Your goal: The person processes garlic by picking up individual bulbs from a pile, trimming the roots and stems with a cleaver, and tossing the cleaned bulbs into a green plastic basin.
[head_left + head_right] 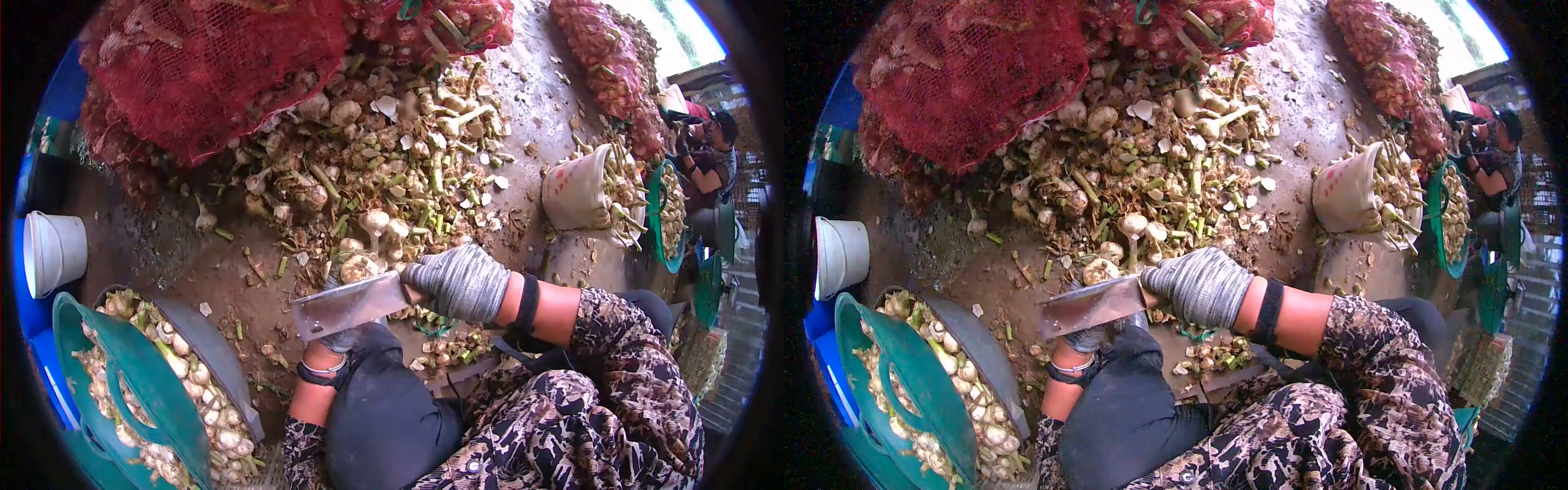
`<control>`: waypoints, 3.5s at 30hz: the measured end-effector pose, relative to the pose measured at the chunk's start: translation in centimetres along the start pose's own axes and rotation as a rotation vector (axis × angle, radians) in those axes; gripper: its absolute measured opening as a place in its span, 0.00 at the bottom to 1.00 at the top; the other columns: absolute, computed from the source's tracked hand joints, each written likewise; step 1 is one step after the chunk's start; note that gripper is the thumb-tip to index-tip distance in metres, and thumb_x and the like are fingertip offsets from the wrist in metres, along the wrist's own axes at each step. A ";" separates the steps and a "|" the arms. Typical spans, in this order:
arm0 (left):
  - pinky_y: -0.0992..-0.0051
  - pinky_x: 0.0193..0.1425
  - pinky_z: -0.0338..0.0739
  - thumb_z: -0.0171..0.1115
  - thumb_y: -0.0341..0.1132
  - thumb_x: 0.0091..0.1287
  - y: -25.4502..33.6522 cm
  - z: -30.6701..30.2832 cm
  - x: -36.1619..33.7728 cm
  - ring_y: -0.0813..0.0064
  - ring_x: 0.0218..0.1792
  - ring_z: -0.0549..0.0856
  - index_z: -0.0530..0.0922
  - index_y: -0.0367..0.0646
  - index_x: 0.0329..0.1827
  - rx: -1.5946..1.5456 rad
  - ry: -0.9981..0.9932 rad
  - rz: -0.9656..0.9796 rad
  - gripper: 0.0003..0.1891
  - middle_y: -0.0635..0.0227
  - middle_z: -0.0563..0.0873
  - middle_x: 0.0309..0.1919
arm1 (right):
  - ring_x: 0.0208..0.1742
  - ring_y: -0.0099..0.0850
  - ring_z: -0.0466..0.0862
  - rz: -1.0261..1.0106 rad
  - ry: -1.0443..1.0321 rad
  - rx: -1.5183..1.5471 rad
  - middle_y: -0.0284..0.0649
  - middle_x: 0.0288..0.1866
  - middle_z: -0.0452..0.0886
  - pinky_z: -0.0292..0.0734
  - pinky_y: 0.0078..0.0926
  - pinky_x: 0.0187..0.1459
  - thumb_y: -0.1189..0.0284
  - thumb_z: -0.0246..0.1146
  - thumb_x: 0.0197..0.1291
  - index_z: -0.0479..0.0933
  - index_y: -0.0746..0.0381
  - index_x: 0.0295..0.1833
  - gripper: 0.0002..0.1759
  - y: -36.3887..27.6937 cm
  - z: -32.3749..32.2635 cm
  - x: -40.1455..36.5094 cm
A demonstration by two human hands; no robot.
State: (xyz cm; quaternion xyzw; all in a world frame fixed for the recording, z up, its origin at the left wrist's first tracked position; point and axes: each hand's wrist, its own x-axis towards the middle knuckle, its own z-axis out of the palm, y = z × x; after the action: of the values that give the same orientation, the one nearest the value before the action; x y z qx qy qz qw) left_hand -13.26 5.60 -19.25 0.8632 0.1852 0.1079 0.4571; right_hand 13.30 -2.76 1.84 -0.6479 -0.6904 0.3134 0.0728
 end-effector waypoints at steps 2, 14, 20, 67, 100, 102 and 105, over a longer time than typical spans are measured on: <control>0.66 0.67 0.70 0.57 0.46 0.73 3.9 -2.8 1.8 0.67 0.62 0.78 0.74 0.45 0.67 -0.068 -0.019 -0.132 0.24 0.63 0.79 0.63 | 0.34 0.47 0.84 -0.002 -0.013 -0.007 0.43 0.29 0.78 0.77 0.43 0.32 0.72 0.63 0.52 0.74 0.56 0.43 0.12 0.4 0.5 0.0; 0.72 0.54 0.80 0.67 0.36 0.66 11.4 -5.4 4.7 0.70 0.46 0.83 0.74 0.41 0.58 -0.797 0.159 -0.387 0.20 0.65 0.84 0.47 | 0.39 0.49 0.86 0.428 0.188 -0.006 0.48 0.36 0.85 0.79 0.44 0.38 0.67 0.60 0.63 0.80 0.55 0.42 0.06 10.5 6.1 0.5; 0.73 0.42 0.81 0.68 0.34 0.66 12.1 -9.2 7.3 0.74 0.37 0.83 0.76 0.41 0.51 -0.878 0.512 -0.464 0.14 0.70 0.82 0.35 | 0.35 0.50 0.84 0.259 0.311 0.056 0.50 0.31 0.82 0.77 0.43 0.35 0.67 0.66 0.58 0.77 0.56 0.44 0.10 7.7 3.3 -0.9; 0.71 0.52 0.81 0.65 0.45 0.68 4.7 -4.8 3.2 0.70 0.47 0.84 0.75 0.42 0.63 -1.563 0.216 -0.531 0.24 0.62 0.83 0.50 | 0.32 0.50 0.83 0.217 0.040 0.197 0.47 0.29 0.81 0.77 0.43 0.34 0.62 0.68 0.56 0.76 0.56 0.44 0.14 4.2 7.7 -0.5; 0.68 0.58 0.81 0.75 0.39 0.60 10.4 -4.8 6.9 0.69 0.56 0.81 0.64 0.37 0.70 -1.197 0.337 -0.245 0.38 0.62 0.79 0.58 | 0.34 0.37 0.83 0.356 0.341 0.904 0.41 0.34 0.83 0.78 0.34 0.38 0.59 0.66 0.63 0.78 0.58 0.56 0.20 4.5 10.0 2.6; 0.71 0.59 0.77 0.72 0.39 0.63 9.1 -4.4 6.1 0.72 0.52 0.82 0.68 0.38 0.69 -1.284 0.253 -0.329 0.34 0.65 0.81 0.55 | 0.36 0.28 0.82 0.409 0.217 0.584 0.39 0.35 0.84 0.79 0.30 0.41 0.64 0.68 0.64 0.79 0.58 0.53 0.16 2.9 4.4 1.2; 0.68 0.69 0.70 0.61 0.42 0.71 6.1 -3.6 5.8 0.68 0.61 0.77 0.69 0.44 0.70 -0.557 0.131 -0.161 0.26 0.66 0.76 0.64 | 0.34 0.49 0.84 0.087 0.111 0.153 0.45 0.31 0.81 0.78 0.42 0.35 0.62 0.67 0.55 0.76 0.55 0.42 0.13 2.3 1.1 -0.1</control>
State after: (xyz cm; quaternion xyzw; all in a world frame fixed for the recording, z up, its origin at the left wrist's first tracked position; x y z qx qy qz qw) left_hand -7.92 7.53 -12.09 0.6781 0.2456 0.1736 0.6706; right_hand 14.72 -3.27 -0.18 -0.6863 -0.6305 0.3317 0.1466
